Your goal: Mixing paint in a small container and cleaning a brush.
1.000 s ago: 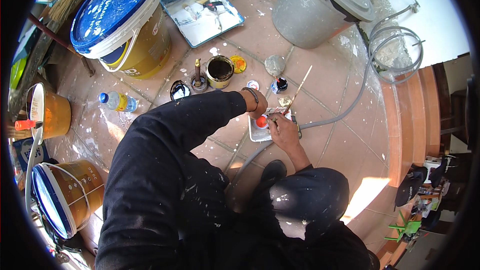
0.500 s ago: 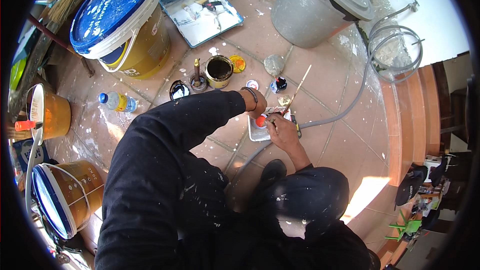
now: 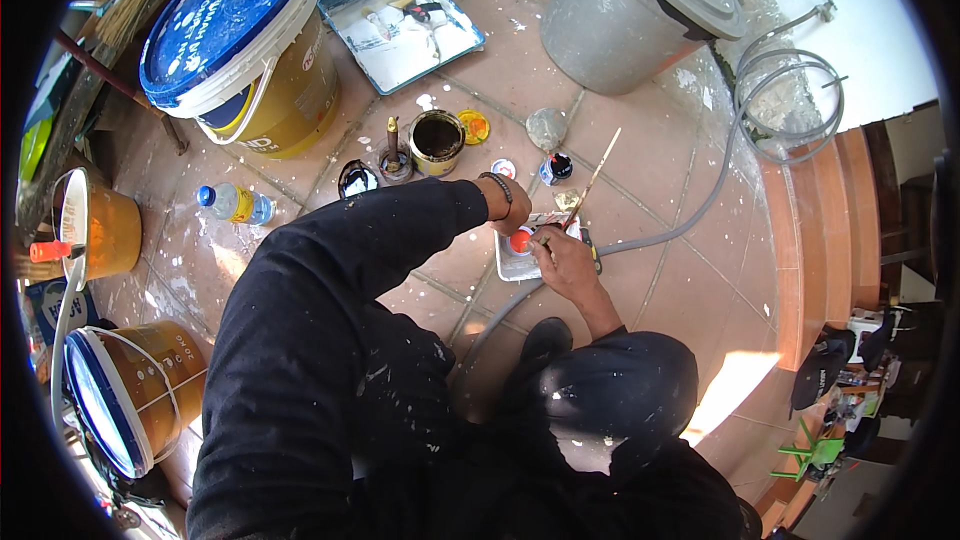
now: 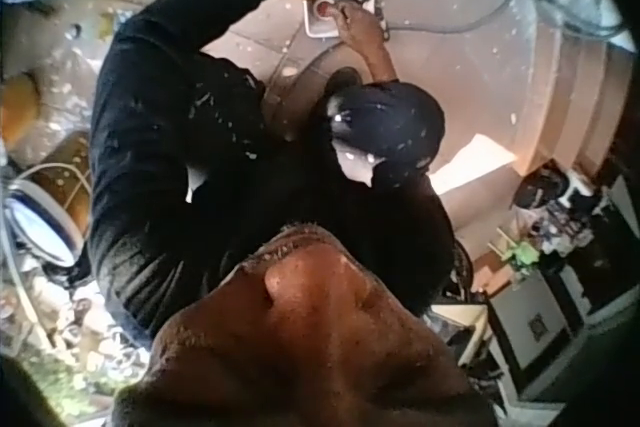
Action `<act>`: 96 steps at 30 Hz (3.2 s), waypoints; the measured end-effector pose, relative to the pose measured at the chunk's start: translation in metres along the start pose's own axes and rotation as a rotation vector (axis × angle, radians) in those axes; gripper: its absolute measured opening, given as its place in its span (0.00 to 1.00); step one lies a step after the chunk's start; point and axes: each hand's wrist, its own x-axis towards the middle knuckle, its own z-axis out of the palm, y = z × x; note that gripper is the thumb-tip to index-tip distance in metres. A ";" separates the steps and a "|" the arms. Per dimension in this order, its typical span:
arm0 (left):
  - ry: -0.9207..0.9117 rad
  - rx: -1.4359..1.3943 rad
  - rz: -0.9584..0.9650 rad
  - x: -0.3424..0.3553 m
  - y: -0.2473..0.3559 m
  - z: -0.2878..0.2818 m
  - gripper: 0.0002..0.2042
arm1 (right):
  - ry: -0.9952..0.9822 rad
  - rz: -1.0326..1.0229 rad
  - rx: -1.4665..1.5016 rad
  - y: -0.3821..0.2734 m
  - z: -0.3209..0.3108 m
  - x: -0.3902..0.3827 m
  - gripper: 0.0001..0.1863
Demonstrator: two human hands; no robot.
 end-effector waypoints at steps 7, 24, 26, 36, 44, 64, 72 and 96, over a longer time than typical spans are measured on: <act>-0.024 0.028 0.023 -0.004 0.000 -0.003 0.14 | 0.004 0.016 -0.001 -0.001 -0.001 0.001 0.09; -0.038 0.046 0.034 -0.002 0.001 -0.003 0.15 | -0.009 0.008 -0.014 -0.003 -0.004 0.001 0.07; -0.033 0.034 0.057 -0.002 0.000 -0.003 0.14 | 0.080 0.056 -0.017 -0.003 -0.004 0.001 0.07; -0.018 0.023 0.041 0.002 -0.001 -0.002 0.14 | 0.101 0.002 -0.009 0.000 -0.002 0.002 0.07; -0.023 0.021 0.052 0.003 -0.002 -0.002 0.14 | 0.069 -0.053 0.019 -0.003 -0.004 0.003 0.07; -0.016 0.032 0.027 -0.001 -0.001 -0.001 0.14 | -0.003 -0.059 -0.001 -0.003 -0.006 0.001 0.06; -0.032 0.024 0.035 -0.001 0.000 -0.002 0.15 | -0.024 -0.056 -0.007 -0.002 -0.006 0.001 0.06; -0.039 0.025 0.033 -0.003 0.000 -0.005 0.15 | 0.006 -0.011 -0.068 -0.003 -0.005 0.001 0.08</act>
